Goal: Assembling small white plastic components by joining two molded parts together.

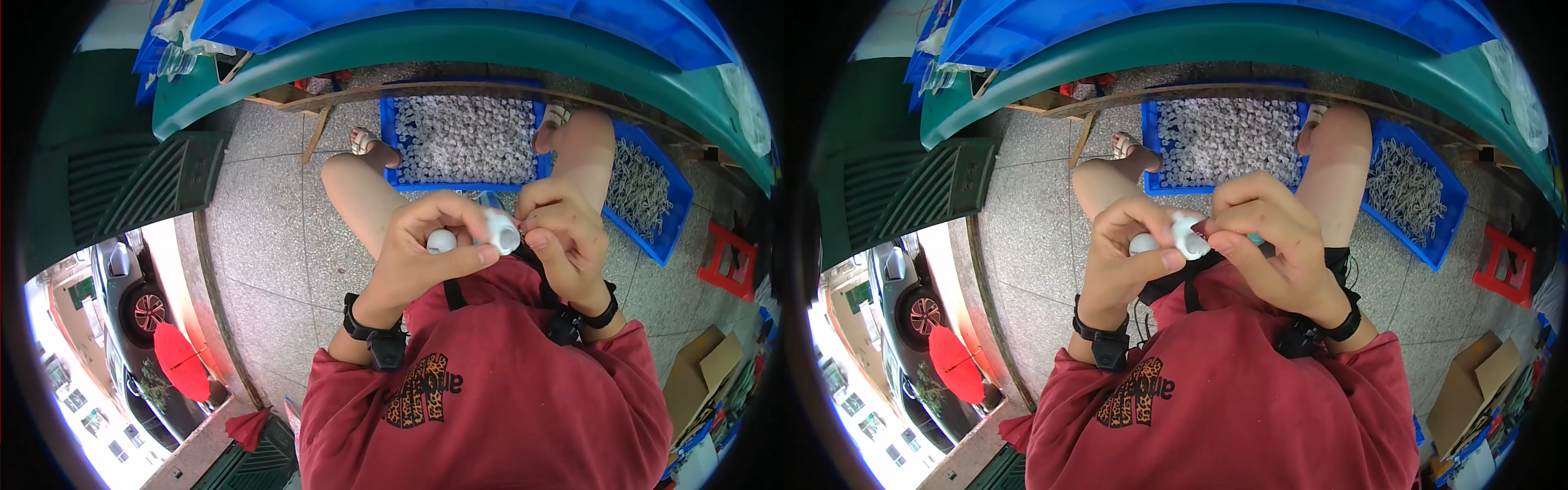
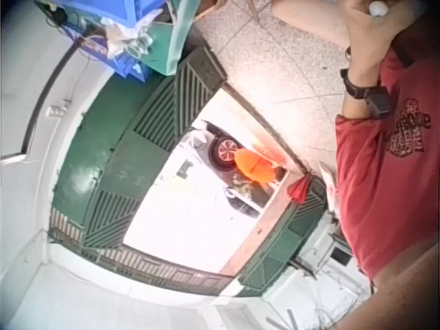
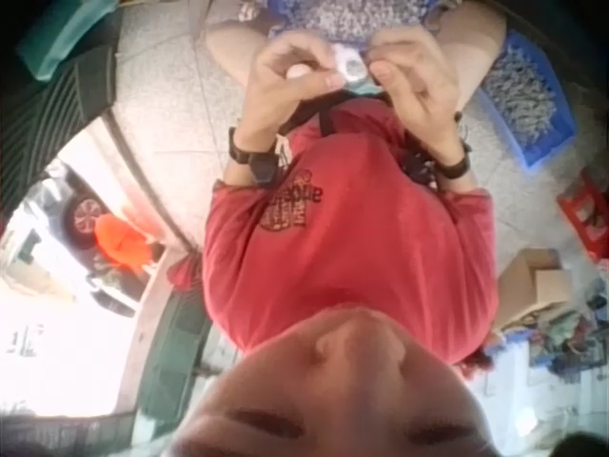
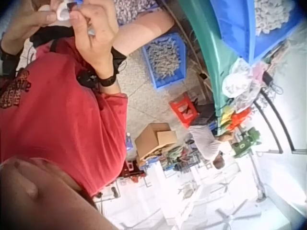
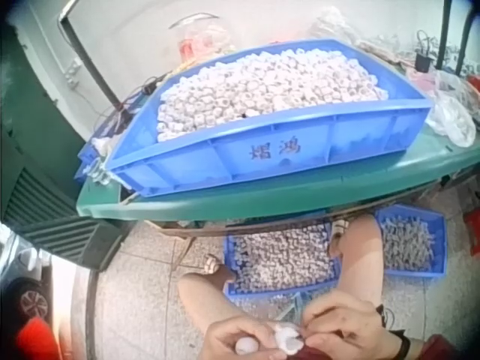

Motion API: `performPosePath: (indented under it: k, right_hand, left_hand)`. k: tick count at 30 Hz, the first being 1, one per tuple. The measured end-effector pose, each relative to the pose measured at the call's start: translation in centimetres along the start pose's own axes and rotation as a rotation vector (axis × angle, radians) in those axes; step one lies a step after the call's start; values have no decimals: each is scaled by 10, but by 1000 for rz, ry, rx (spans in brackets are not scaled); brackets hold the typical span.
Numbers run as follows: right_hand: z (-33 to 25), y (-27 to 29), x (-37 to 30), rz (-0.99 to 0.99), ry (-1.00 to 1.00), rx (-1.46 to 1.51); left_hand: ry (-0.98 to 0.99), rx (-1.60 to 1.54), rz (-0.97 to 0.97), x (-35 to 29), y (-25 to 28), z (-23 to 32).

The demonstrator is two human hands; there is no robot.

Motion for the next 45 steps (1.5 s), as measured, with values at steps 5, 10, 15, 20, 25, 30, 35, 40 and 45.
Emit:
performPosePath:
  k: [5, 10, 15, 20, 25, 30, 35, 40, 45]
  right_hand:
    - [-2, 2, -2, 9, -43, 1]
    - [-2, 2, -3, 4, -55, -17]
    - [-1, 2, -2, -9, -42, -42]
    - [-1, 0, -2, 8, -27, -62]
    - [-1, 0, -3, 18, -17, -94]
    - [-4, -2, 0, -4, 6, -136]
    - [4, -4, -3, -2, -32, -74]
    - [6, -4, -10, 89, -70, 30]
    - [4, -3, -6, 22, 101, -197]
  left_hand:
    - [-85, -67, 114, 1, -10, 6]
    - [-195, 172, 75, 1, -6, 4]
    - [-227, 234, 80, 1, -7, 6]
    - [-261, 288, 73, 0, -6, 6]
    - [-265, 307, 71, 0, -6, 5]
    - [-268, 326, 86, -3, -4, 8]
    - [-235, 339, 131, -2, -5, 7]
    - [-217, 271, 108, 0, -5, 5]
    - [-227, 235, 115, -2, -6, 5]
Point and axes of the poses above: each hand's wrist, its own x-axis towards the middle knuckle, its own y-axis out of the back of the hand, z = x × y, the point moved 1 cm from there along x, towards the middle knuckle, and after that the axes turned 2 degrees about -y, right-handed, at the moved point
